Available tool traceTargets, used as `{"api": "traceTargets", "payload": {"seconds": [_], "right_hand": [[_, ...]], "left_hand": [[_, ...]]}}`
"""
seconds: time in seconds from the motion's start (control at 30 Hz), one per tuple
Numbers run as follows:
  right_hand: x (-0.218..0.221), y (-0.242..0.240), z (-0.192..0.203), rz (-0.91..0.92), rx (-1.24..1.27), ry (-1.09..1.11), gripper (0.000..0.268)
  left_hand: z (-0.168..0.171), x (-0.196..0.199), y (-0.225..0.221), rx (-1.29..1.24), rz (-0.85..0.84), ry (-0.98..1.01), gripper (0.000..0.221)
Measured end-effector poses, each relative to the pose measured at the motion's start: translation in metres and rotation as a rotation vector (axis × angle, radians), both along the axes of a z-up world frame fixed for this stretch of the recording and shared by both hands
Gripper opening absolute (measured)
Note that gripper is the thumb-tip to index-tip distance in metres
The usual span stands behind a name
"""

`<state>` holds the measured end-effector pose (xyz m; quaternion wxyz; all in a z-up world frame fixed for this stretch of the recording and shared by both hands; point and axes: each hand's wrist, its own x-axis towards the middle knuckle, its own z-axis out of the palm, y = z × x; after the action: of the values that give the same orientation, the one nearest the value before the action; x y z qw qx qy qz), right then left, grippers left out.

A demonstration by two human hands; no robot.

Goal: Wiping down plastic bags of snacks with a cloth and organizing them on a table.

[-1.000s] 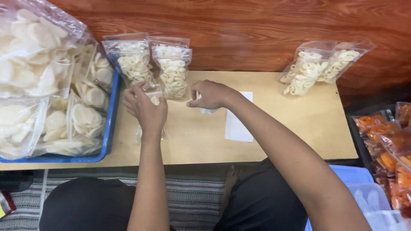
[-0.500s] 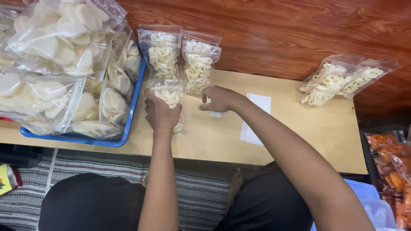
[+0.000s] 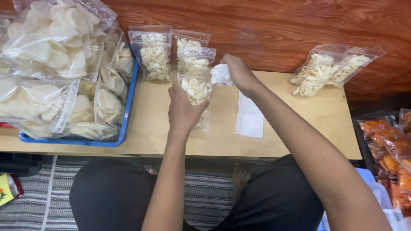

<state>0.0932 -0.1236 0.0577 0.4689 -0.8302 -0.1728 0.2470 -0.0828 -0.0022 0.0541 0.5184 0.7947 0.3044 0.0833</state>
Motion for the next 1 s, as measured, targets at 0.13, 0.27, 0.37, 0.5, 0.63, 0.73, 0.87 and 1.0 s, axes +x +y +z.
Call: {"api": "traceTargets", "payload": {"seconds": [0.13,0.27,0.37,0.5,0.63,0.73,0.87,1.0], "right_hand": [[0.004,-0.028,0.012,-0.093,0.113,-0.028,0.027],[-0.003,-0.051,0.019,-0.121,0.130,-0.117,0.030],[-0.016,-0.062,0.026,-0.115,0.179,-0.141,0.036],[-0.015,-0.072,0.013,-0.110,0.206,-0.275,0.028],[-0.024,-0.068,0.002,-0.146,0.192,-0.438,0.016],[-0.041,-0.056,0.015,-0.113,0.216,-0.395,0.020],[-0.037,-0.057,0.013,0.024,0.248,-0.348,0.023],[-0.015,-0.075,-0.004,-0.023,0.064,-0.488,0.018]], "left_hand": [[0.002,0.011,-0.019,-0.041,-0.003,-0.067,0.087],[0.011,0.021,-0.035,-0.133,-0.033,-0.178,0.097],[-0.003,0.027,-0.045,-0.230,-0.090,-0.218,0.102],[-0.007,0.030,-0.050,-0.300,-0.164,-0.196,0.100],[-0.010,0.032,-0.053,-0.274,-0.229,-0.242,0.096],[-0.018,0.034,-0.053,-0.209,-0.261,-0.251,0.091],[-0.020,0.033,-0.048,-0.229,-0.294,-0.266,0.089],[-0.015,0.028,-0.050,-0.243,-0.329,-0.318,0.086]]}}
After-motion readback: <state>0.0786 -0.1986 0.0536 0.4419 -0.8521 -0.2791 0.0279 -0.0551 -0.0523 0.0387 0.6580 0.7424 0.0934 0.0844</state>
